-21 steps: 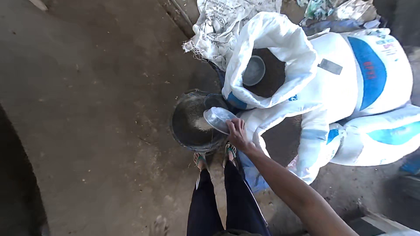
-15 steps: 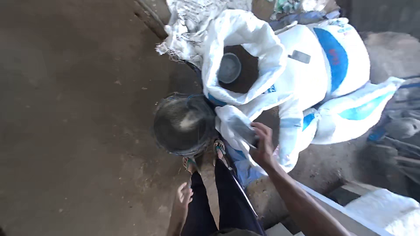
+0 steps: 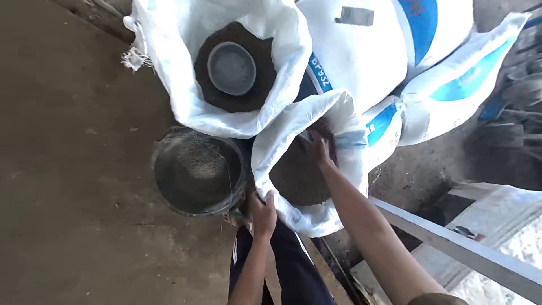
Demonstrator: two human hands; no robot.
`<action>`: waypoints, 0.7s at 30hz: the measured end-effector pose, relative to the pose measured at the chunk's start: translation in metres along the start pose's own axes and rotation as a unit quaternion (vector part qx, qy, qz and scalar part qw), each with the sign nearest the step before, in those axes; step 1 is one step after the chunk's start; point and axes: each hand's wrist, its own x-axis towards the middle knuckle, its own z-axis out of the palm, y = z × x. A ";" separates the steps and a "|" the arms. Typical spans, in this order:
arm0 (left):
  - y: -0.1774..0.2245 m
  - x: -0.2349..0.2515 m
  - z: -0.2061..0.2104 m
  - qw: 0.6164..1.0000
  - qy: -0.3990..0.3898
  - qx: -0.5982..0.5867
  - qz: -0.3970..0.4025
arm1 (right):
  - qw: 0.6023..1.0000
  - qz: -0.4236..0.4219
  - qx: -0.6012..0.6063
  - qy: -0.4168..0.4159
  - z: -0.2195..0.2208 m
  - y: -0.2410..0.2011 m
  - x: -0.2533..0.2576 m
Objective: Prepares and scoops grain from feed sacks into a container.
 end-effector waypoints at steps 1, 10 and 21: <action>0.001 -0.001 0.000 1.000 0.001 0.020 -0.005 | 0.998 0.032 0.026 -0.055 0.011 0.003 0.007; -0.009 -0.007 -0.018 0.999 -0.041 -0.001 0.029 | 0.927 0.133 0.095 -0.337 0.066 0.031 -0.008; -0.034 -0.014 -0.064 0.996 -0.055 -0.069 -0.032 | 0.931 0.070 0.015 -0.358 -0.008 0.025 -0.002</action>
